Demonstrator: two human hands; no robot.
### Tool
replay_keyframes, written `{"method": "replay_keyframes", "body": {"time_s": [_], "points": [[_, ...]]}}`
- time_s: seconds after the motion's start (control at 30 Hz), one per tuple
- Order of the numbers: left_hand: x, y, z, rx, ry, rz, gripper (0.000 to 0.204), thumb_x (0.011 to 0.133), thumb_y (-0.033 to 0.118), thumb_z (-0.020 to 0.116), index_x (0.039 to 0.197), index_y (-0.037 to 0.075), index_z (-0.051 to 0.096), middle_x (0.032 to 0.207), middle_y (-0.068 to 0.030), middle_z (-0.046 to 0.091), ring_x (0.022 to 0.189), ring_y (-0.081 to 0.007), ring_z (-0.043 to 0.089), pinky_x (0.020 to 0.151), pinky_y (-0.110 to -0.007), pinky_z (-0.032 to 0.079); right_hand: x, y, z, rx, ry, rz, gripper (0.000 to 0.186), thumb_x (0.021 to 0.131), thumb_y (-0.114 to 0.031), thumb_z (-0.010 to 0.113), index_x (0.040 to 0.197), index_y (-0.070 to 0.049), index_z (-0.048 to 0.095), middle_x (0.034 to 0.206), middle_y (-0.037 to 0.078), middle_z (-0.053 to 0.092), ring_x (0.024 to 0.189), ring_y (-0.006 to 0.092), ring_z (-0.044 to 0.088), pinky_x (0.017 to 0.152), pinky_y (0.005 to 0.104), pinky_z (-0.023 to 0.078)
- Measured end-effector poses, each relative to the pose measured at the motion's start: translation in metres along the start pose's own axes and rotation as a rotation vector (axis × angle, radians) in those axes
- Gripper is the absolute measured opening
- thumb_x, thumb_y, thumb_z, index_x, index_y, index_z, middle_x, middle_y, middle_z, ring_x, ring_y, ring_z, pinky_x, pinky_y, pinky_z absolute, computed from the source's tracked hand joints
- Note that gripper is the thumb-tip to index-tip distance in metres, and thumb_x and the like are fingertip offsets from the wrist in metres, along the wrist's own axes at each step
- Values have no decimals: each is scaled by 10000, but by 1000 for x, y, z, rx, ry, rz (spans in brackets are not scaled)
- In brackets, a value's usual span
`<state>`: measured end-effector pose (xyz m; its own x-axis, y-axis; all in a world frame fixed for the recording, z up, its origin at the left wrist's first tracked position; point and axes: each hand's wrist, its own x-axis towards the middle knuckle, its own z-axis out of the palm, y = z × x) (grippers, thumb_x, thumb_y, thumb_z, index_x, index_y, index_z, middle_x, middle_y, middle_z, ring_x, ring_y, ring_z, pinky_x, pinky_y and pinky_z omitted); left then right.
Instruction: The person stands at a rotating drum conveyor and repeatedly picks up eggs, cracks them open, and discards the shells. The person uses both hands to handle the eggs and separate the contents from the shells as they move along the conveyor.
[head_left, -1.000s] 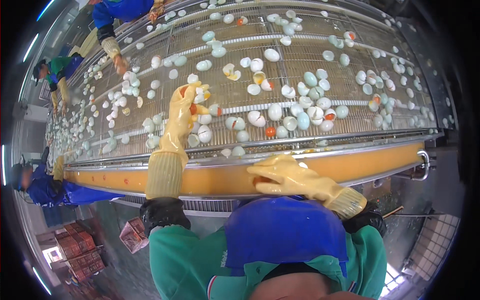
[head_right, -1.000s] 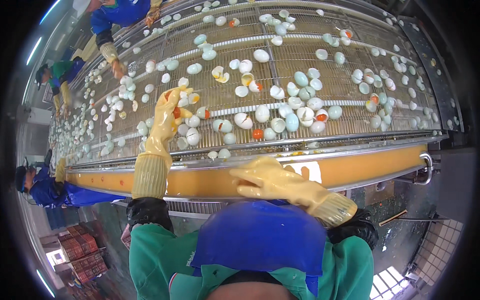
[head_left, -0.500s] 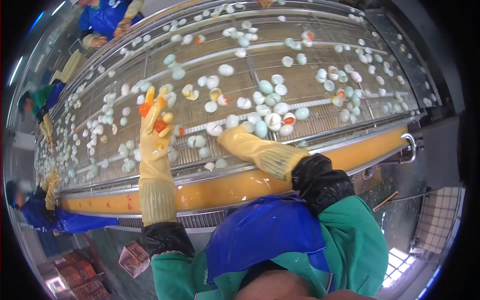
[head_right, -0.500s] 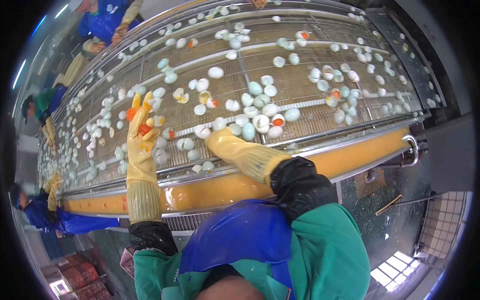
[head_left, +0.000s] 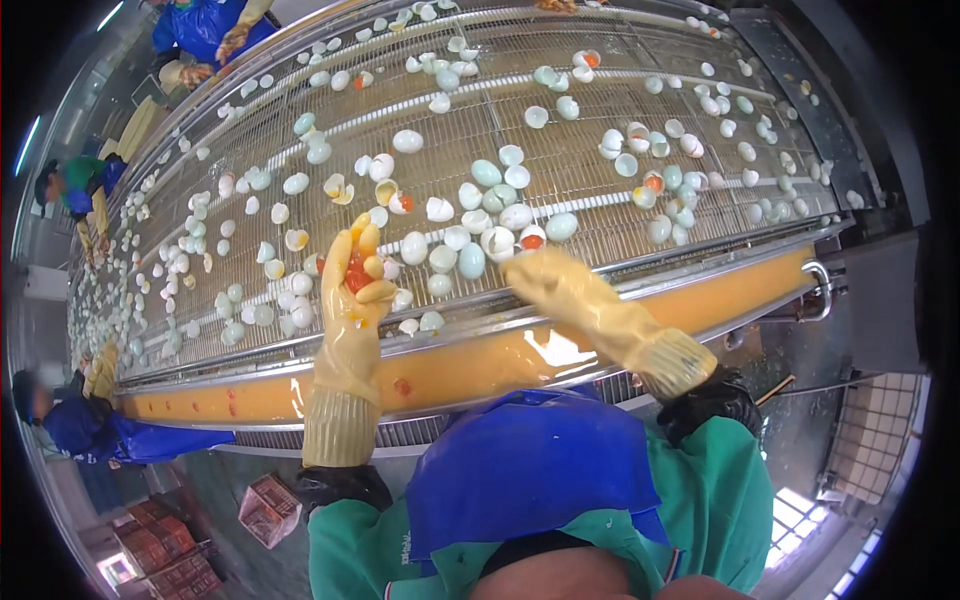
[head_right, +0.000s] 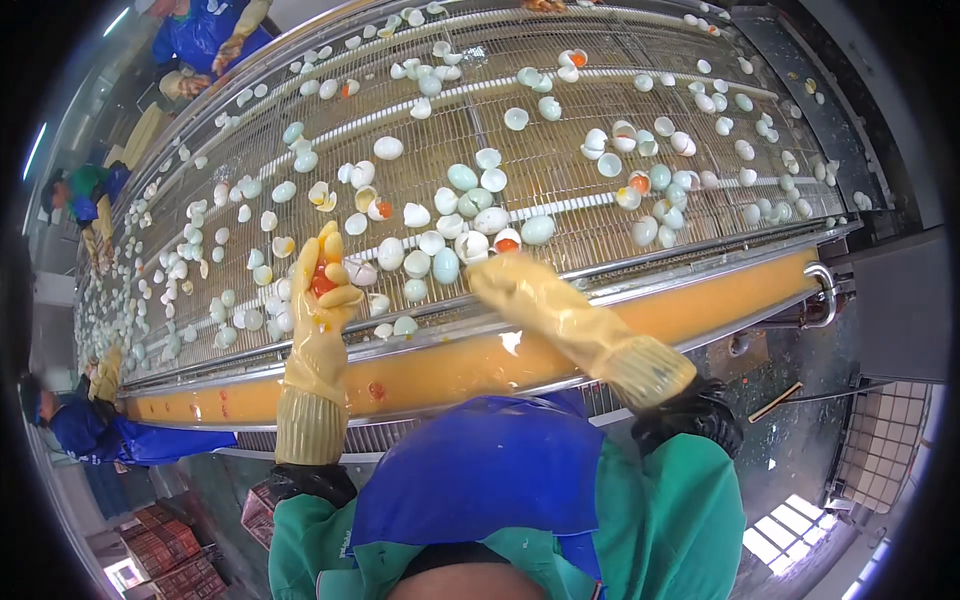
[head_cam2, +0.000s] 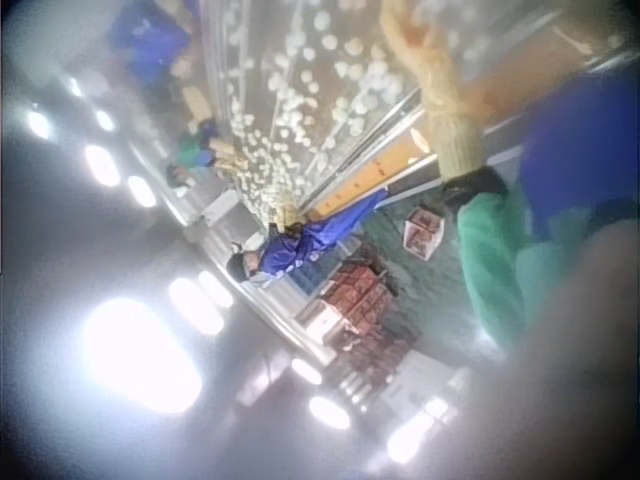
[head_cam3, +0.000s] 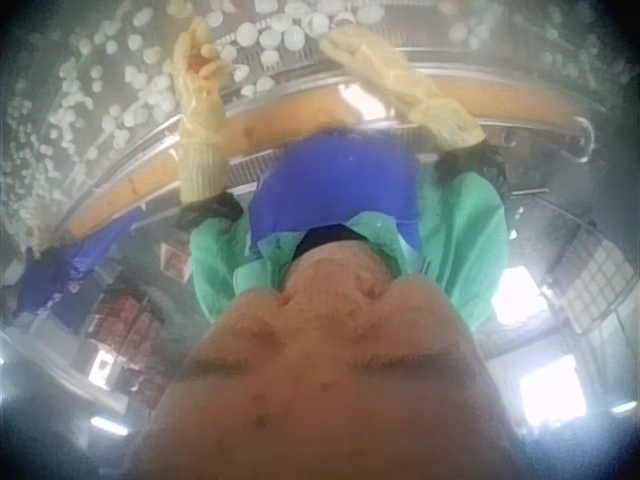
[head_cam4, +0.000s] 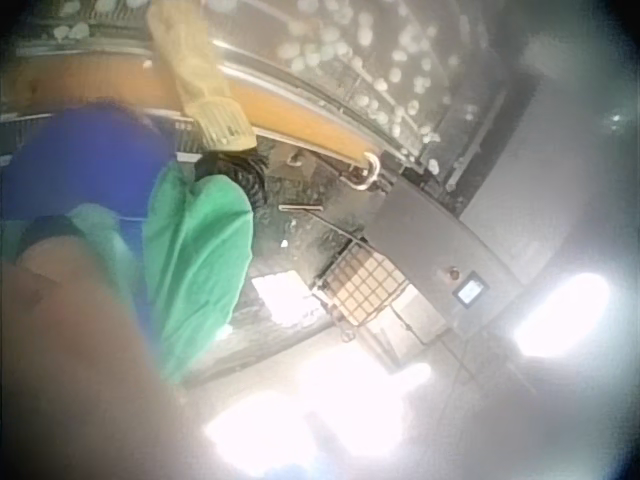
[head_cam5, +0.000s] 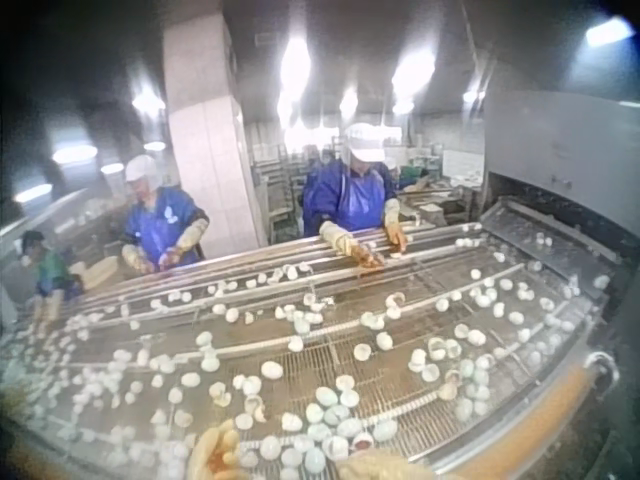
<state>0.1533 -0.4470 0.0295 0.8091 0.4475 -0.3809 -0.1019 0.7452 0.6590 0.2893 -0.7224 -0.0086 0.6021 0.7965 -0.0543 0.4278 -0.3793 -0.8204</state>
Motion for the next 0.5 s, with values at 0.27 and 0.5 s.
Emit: {"method": "replay_keyframes", "body": {"time_s": [0.27,0.5], "points": [[-62,-87,16,1249,-496,22,363,1019,338,626,1264,81,700,1090,-62,754,945,-168,706,832,-323,560,111,82,8,-536,-139,419,359,989,-290,508,1143,-69,745,1109,206,752,1053,366,732,917,489,576],[-10,-53,-11,1114,116,229,416,998,314,639,1355,104,667,1247,-146,726,1118,-182,689,978,-318,519,107,84,2,-642,-415,301,297,959,-235,582,1136,-51,733,1143,205,747,1070,347,733,912,474,556]]}}
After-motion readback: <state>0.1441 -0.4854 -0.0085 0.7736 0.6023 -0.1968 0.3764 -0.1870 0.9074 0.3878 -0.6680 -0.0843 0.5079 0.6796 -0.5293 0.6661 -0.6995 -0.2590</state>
